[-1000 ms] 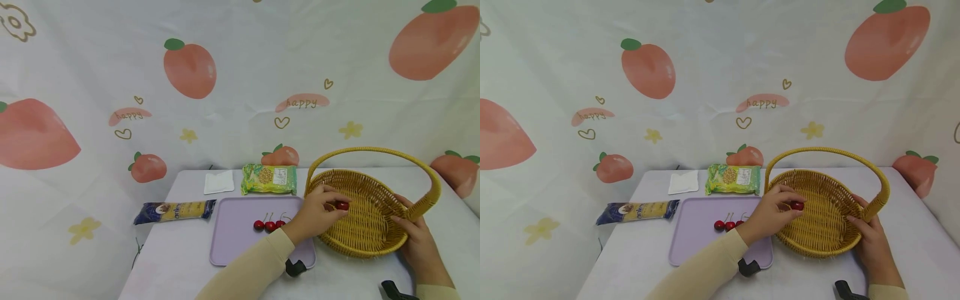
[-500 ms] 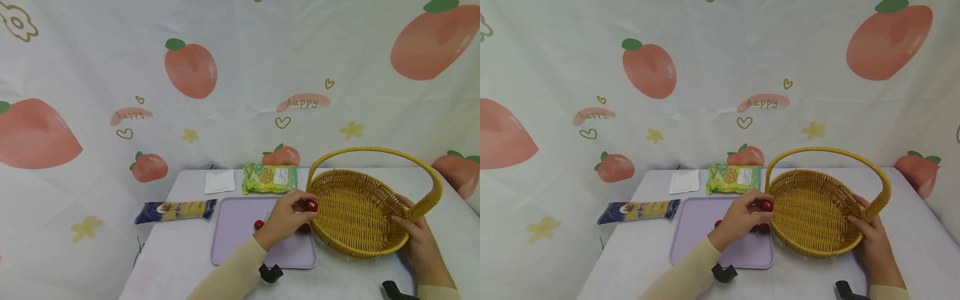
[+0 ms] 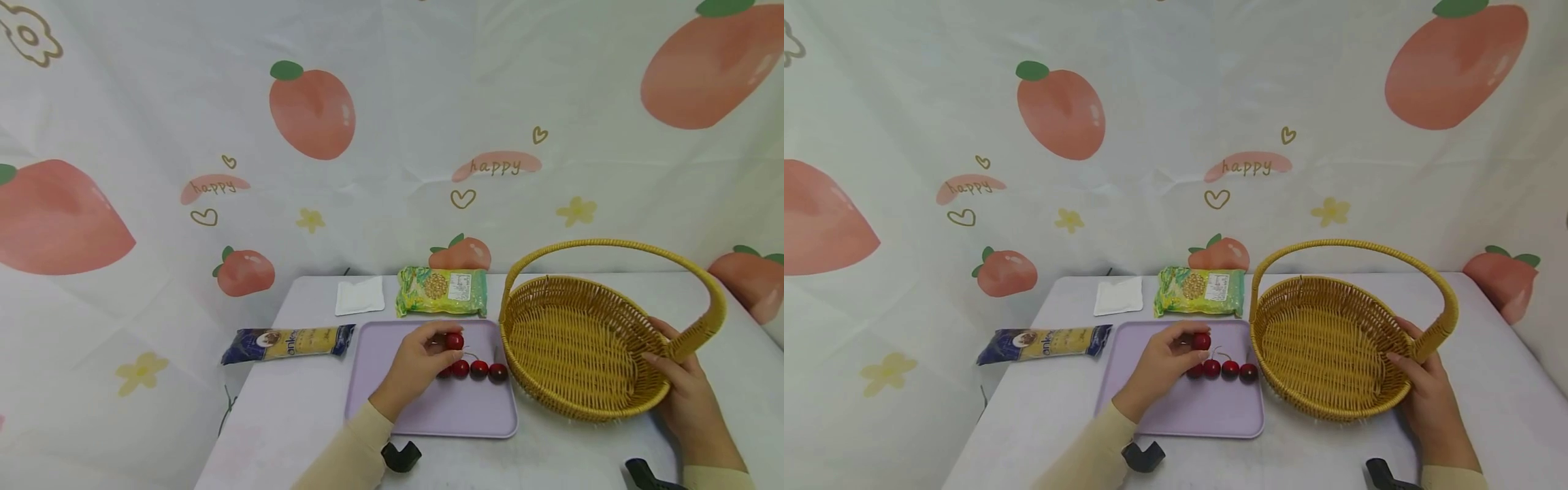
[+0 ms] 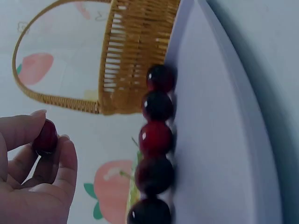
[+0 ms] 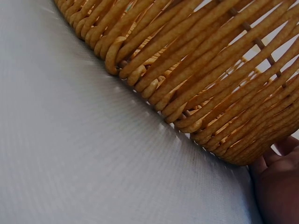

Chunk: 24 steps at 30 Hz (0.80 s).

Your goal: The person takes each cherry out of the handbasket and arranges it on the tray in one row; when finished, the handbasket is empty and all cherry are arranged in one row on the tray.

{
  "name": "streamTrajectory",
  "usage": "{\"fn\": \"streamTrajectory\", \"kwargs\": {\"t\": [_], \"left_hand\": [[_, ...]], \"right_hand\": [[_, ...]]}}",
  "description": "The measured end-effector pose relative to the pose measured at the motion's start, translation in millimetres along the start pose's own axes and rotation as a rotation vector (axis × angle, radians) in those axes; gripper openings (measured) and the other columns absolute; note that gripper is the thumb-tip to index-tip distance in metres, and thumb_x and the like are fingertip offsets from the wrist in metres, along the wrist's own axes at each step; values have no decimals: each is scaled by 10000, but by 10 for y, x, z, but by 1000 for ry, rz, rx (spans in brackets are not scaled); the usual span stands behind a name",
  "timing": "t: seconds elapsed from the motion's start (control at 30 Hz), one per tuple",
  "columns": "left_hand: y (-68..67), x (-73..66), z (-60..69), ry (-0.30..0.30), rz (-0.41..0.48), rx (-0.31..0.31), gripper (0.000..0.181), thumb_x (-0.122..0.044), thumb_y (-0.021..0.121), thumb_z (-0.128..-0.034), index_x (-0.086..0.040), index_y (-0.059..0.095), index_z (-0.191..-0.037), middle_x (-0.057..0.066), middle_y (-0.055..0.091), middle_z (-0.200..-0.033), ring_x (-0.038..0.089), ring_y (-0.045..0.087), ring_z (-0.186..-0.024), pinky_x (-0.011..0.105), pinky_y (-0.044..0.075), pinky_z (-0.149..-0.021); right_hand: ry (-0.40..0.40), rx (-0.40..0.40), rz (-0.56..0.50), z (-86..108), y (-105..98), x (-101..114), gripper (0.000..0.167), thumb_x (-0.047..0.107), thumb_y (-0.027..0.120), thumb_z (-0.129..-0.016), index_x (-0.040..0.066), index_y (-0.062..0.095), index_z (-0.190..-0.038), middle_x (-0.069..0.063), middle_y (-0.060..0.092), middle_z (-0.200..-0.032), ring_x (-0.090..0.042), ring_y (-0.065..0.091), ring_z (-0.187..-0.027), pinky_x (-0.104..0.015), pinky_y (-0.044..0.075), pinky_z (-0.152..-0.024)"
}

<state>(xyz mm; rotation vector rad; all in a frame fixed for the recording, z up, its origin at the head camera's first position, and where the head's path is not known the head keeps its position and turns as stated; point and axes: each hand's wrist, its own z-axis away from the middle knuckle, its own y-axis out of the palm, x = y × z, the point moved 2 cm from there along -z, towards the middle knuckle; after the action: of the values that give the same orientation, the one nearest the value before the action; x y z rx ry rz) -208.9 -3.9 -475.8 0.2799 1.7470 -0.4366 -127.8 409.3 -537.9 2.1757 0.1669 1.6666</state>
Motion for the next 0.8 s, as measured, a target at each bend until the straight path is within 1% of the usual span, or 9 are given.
{"fn": "streamTrajectory", "kwargs": {"t": [0.23, 0.47, 0.6, 0.8], "left_hand": [[-301, 143, 160, -70, 3, -68, 388, 60, 805, -951, -11, 736, -1326, 106, 713, -1262, 246, 665, -1112, 264, 573, -903], [-541, 314, 345, -109, -38, -123, 373, 47, 805, -959, 1, 723, -1320, 136, 705, -1338, 283, 666, -1183, 269, 546, -981], [-633, 382, 399, -125, -88, -136, 356, 31, 811, -955, -13, 735, -1300, 124, 727, -1291, 279, 689, -1153, 280, 560, -960], [-693, 522, 414, -126, -213, -145, 335, 7, 850, -921, -35, 769, -1243, 95, 755, -1162, 268, 690, -1032, 271, 557, -839]], "right_hand": [[4, -2, -7, 3, 1, -1, 600, -76, 407, -1123, 138, 409, -1683, 34, 465, -1570, -37, 563, -1311, -185, 522, -953], [-1, 7, -7, 1, 20, 7, 599, -83, 403, -1119, 125, 408, -1681, 31, 471, -1574, -50, 559, -1320, -190, 523, -957], [-9, 15, -6, 3, 20, 9, 599, -92, 391, -1118, 115, 403, -1680, 18, 466, -1579, -59, 567, -1321, -198, 529, -954], [-13, 25, -11, 2, 15, 14, 598, -96, 376, -1117, 107, 400, -1679, 10, 460, -1584, -69, 571, -1323, -205, 534, -952]]}}
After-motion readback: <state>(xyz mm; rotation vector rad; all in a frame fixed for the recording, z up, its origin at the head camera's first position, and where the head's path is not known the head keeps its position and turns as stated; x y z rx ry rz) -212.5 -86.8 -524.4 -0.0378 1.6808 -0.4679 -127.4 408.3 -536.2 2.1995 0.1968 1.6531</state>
